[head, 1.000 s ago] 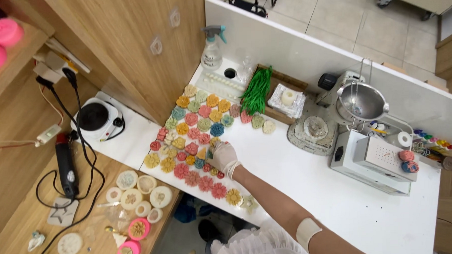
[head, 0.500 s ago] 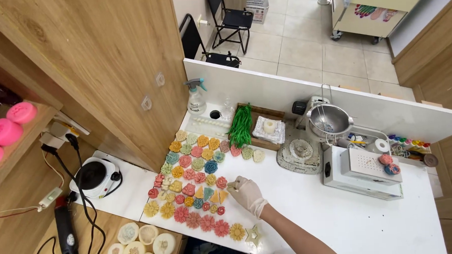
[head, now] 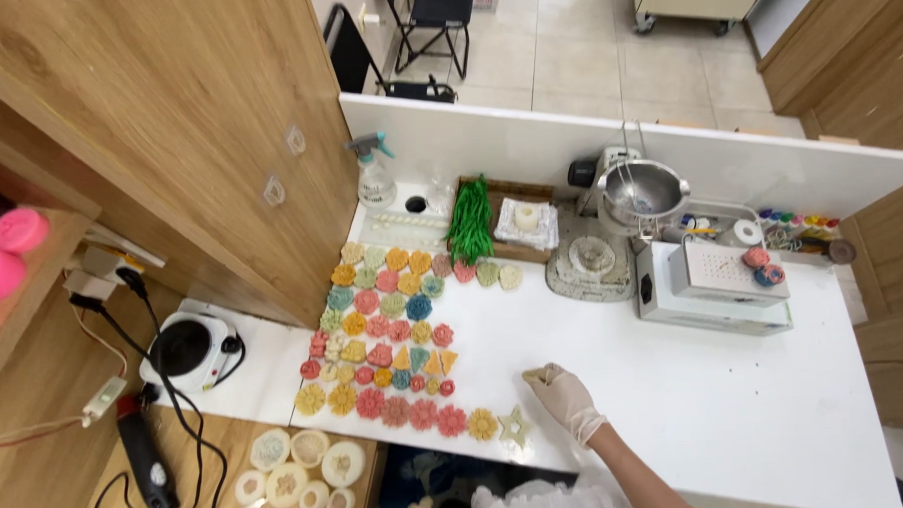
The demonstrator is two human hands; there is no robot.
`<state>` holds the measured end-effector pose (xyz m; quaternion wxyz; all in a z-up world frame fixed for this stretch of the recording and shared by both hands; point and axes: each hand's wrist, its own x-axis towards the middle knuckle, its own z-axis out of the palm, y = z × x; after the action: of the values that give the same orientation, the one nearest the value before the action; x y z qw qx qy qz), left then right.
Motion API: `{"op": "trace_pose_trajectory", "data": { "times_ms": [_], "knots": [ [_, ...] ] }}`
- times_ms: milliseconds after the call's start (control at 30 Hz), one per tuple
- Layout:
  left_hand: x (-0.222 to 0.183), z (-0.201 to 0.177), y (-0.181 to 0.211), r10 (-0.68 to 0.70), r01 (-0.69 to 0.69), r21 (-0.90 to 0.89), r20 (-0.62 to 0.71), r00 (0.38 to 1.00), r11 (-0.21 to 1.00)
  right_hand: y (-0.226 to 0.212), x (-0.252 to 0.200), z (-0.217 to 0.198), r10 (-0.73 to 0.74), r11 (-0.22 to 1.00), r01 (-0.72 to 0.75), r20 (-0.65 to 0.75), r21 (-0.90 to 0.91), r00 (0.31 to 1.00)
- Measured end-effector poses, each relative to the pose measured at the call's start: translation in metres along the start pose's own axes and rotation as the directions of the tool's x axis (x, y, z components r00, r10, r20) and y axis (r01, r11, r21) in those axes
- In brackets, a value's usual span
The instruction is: The person is arranging and inspecting colorful flower-shaped wax items on a workbench in a candle studio.
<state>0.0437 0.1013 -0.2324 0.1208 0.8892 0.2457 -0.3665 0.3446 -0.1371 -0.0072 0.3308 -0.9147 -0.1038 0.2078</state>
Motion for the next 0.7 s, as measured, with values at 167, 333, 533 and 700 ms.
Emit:
{"op": "trace_pose_trajectory", "data": {
  "times_ms": [167,333,533,700],
  "knots": [
    [-0.091,-0.082,0.022,0.028,-0.035,-0.057,-0.12,0.992,0.998,-0.024,-0.003,-0.011,0.038,0.999,-0.037,0.03,-0.011,0.999],
    [-0.149,-0.138,0.036,0.047,-0.057,-0.03,-0.266,0.963,0.998,-0.032,0.014,-0.003,0.029,0.977,-0.042,0.064,0.21,0.998],
    [-0.168,-0.128,0.044,-0.03,-0.009,-0.125,-0.301,0.953,0.992,-0.068,0.051,0.003,0.059,0.948,-0.113,0.185,0.297,0.981],
    [-0.199,-0.14,0.051,-0.159,0.119,-0.177,-0.234,0.959,0.977,-0.071,0.086,0.027,-0.054,0.966,-0.012,0.245,0.259,0.968]
  ]
}}
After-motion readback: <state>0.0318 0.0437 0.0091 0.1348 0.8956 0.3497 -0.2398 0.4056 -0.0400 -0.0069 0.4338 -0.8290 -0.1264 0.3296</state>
